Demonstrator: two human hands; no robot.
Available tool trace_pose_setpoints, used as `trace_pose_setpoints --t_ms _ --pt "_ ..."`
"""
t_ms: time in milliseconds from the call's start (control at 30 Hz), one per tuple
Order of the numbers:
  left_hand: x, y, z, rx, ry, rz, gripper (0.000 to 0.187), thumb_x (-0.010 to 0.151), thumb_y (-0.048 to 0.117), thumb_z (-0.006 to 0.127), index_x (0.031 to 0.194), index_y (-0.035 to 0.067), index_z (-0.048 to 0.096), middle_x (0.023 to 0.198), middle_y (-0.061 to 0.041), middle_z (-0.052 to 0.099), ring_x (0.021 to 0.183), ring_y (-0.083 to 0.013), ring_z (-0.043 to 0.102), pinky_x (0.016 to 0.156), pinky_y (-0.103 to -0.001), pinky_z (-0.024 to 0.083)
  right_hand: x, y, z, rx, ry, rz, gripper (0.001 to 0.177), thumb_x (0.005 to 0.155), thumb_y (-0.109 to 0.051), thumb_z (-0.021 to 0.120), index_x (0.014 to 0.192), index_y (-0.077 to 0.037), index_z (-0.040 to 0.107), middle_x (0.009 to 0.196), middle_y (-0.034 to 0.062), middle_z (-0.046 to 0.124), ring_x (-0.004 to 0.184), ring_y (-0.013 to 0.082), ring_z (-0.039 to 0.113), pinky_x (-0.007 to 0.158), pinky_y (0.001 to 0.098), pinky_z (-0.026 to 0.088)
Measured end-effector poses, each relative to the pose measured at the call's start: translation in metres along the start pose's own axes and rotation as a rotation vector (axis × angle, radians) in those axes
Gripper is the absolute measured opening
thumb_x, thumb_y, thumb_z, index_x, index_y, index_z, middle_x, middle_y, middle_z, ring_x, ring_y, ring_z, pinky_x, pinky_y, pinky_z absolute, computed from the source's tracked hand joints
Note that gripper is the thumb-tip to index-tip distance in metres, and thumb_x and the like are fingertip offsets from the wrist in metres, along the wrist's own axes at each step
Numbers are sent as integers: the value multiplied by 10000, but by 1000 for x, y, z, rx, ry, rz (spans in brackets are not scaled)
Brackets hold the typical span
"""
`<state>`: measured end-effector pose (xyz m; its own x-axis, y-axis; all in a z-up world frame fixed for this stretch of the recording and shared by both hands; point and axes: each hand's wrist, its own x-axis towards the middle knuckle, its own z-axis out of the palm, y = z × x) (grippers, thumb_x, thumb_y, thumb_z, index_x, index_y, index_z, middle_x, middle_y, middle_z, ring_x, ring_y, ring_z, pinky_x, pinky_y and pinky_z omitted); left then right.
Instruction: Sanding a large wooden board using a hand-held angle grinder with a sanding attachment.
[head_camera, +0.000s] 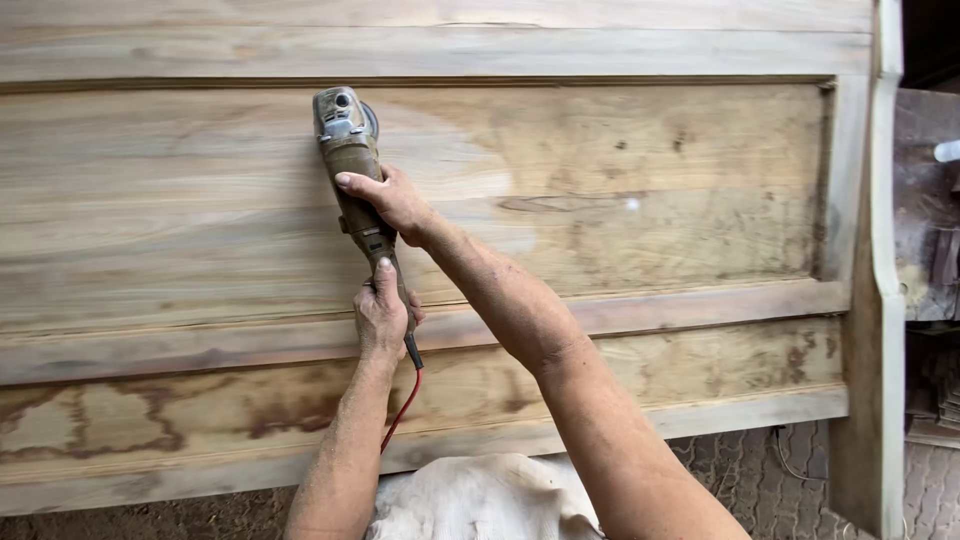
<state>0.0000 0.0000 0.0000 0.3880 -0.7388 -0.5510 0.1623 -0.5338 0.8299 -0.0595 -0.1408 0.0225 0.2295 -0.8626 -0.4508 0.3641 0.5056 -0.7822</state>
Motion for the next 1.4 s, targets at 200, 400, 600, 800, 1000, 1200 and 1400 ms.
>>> trace_pose_setpoints --t_ms 200,400,600,800,1000,1200,1400 --pt "-71 -44 148 59 24 -21 644 1026 532 498 709 -14 624 515 -165 608 388 -207 611 342 -327 519 -50 -48 -155 -197 -13 1 717 666 -499 889 1114 26 695 988 273 690 1018 400 713 906 546 571" --pt "-125 -72 277 252 -64 -35 771 1056 576 411 628 -8 677 457 -174 589 367 -222 603 392 -323 536 -74 -80 -314 -42 47 -11 560 719 -380 869 1047 31 678 888 252 729 805 350 760 753 464 648" --pt "-151 -96 371 346 -208 -7 696 1051 549 452 664 7 652 500 -163 612 390 -221 616 381 -339 531 -90 -94 -434 167 132 -74 634 752 -329 888 1149 75 603 920 269 675 800 391 738 696 497 640" --pt "-185 -99 446 311 -264 3 589 1030 488 506 661 37 588 489 -160 589 374 -217 610 338 -318 511 -126 -132 -508 81 258 -112 585 748 -383 884 1094 33 663 892 245 682 828 324 747 691 470 645" --pt "-194 -100 477 373 -340 19 630 1009 509 539 578 53 596 449 -143 576 354 -206 604 323 -313 514 -142 -148 -542 125 356 -129 568 751 -384 885 1128 -9 686 926 190 673 848 282 716 729 433 648" --pt "-185 -100 494 484 -480 42 620 1008 490 532 571 59 617 447 -132 584 353 -197 606 337 -293 516 -157 -156 -572 223 457 -218 442 762 -325 882 1030 -23 702 866 147 687 812 221 697 704 375 634" --pt "-171 -83 494 510 -635 -54 497 945 583 547 853 95 524 555 -25 575 422 -149 561 394 -286 469 -147 -144 -595 325 352 -327 570 787 -321 756 1129 71 523 860 168 670 620 239 716 528 322 638"
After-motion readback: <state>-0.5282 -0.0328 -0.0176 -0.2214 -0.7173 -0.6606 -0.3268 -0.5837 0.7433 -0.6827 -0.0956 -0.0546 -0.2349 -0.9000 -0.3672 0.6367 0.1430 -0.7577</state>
